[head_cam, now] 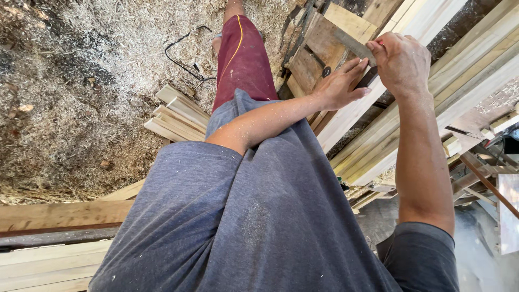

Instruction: The person marks wooden planks with a pencil and a square tool, then moves the planks to a workbench. The person repeats the marking process on multiple planks in a woodworking shop.

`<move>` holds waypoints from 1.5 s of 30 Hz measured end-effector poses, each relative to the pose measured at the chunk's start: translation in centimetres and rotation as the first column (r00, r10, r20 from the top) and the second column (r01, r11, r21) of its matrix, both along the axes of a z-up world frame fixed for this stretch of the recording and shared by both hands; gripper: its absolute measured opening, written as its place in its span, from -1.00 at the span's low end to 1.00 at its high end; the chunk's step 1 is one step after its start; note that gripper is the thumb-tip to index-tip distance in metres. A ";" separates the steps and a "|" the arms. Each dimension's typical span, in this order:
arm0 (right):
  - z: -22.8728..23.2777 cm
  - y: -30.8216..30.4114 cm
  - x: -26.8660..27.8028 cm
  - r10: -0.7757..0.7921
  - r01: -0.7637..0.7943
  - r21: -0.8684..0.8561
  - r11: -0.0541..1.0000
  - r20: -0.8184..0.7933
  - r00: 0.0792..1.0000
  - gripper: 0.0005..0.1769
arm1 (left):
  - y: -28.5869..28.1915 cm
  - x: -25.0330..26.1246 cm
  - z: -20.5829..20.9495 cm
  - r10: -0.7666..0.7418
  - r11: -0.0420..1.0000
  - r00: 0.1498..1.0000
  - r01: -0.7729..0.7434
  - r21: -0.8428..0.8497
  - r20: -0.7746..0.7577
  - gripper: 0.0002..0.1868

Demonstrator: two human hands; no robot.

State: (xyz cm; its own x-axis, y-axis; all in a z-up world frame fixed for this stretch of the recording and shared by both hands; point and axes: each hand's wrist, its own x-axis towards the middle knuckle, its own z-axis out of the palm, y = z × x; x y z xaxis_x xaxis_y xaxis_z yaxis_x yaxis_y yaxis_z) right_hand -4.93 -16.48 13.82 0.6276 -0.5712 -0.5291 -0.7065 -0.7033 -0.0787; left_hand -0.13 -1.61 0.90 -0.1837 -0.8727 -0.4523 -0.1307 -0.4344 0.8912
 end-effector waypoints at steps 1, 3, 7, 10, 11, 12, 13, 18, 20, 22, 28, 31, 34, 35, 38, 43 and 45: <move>0.2 -0.3 0.0 -0.006 0.007 0.013 1.000 -0.045 0.999 -0.55 | -0.1 0.0 0.0 0.000 1.000 1.000 0.000 -0.002 0.003 -0.02; 0.7 -1.1 -0.4 0.037 -0.041 -0.020 0.999 -0.145 0.989 -0.46 | -0.3 0.0 -0.1 -0.016 1.000 1.000 0.016 0.002 -0.017 0.00; 1.4 -2.4 -2.6 0.072 -0.070 -0.192 0.979 0.005 0.997 -0.46 | 0.2 -0.2 0.0 0.013 1.000 0.999 -0.014 -0.009 -0.043 -0.02; 1.0 -3.5 -4.2 -0.110 0.114 -0.184 0.976 0.030 0.993 -0.39 | -0.8 -0.3 -0.5 0.035 0.999 0.999 -0.035 0.013 -0.025 -0.01; 0.9 -3.6 -4.7 -0.138 0.148 -0.164 0.975 0.072 0.988 -0.40 | -1.4 -0.5 -0.7 0.059 0.998 0.998 -0.060 -0.012 -0.013 -0.01; 0.9 -3.3 -5.4 -0.170 0.184 -0.140 0.973 0.110 0.979 -0.41 | -1.7 -0.8 -0.7 0.081 0.996 0.997 -0.081 -0.034 -0.004 -0.02; 0.9 -3.0 -5.9 -0.202 0.220 -0.113 0.969 0.146 0.968 -0.42 | -2.1 -1.1 -0.9 0.102 0.993 0.995 -0.102 -0.056 0.004 -0.02; 1.6 -1.8 -7.1 -0.271 0.300 -0.126 0.946 0.201 0.941 -0.44 | -4.7 -1.8 -2.2 0.146 0.988 0.989 -0.147 -0.042 -0.016 -0.01; 2.0 -1.7 -7.2 -0.326 0.355 -0.079 0.931 0.252 0.911 -0.45 | -5.3 -1.9 -2.4 0.153 0.987 0.988 -0.152 -0.058 0.006 -0.01; 2.3 -1.8 -7.2 -0.365 0.393 -0.024 0.919 0.323 0.873 -0.48 | -5.6 -2.1 -2.5 0.164 0.983 0.986 -0.161 -0.083 0.030 -0.01; 2.1 -2.5 -6.5 -0.357 0.393 -0.050 0.918 0.326 0.876 -0.79 | -5.8 -1.9 -2.6 0.159 0.986 0.987 -0.158 -0.051 0.020 -0.02; 2.1 -2.3 -6.1 -0.344 0.375 -0.024 0.927 0.349 0.871 -0.89 | -5.7 -1.9 -2.7 0.192 0.976 0.981 -0.190 -0.106 0.005 -0.01; 2.0 -2.5 -5.5 -0.344 0.369 -0.001 0.929 0.360 0.867 -0.93 | -6.0 -2.0 -2.8 0.130 0.990 0.990 -0.126 -0.063 0.057 -0.01; 2.0 -2.6 -5.4 -0.345 0.368 0.009 0.930 0.372 0.862 -0.95 | -6.0 -2.1 -2.8 0.137 0.989 0.989 -0.133 -0.069 0.052 0.00; 1.7 -2.9 -4.8 -0.342 0.365 0.021 0.931 0.400 0.850 -0.97 | -6.0 -2.1 -2.7 0.145 0.987 0.988 -0.141 -0.073 0.046 0.00; 1.1 -3.6 -3.8 -0.358 0.367 0.069 0.928 0.443 0.822 -0.95 | -5.9 -1.6 -2.4 0.158 0.985 0.987 -0.155 -0.080 0.032 -0.01; 1.0 -3.7 -3.4 -0.362 0.361 0.086 0.929 0.427 0.829 -0.95 | -5.8 -1.5 -2.3 0.165 0.984 0.986 -0.162 -0.078 0.023 -0.01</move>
State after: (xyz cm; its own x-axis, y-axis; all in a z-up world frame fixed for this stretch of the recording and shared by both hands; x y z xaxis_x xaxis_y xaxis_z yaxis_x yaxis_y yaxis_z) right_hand -8.37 -20.15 14.82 0.5404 -0.8009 -0.2580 -0.8057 -0.4042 -0.4330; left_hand -1.59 -7.37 -1.35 -0.0235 -0.9220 -0.3866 -0.0898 -0.3832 0.9193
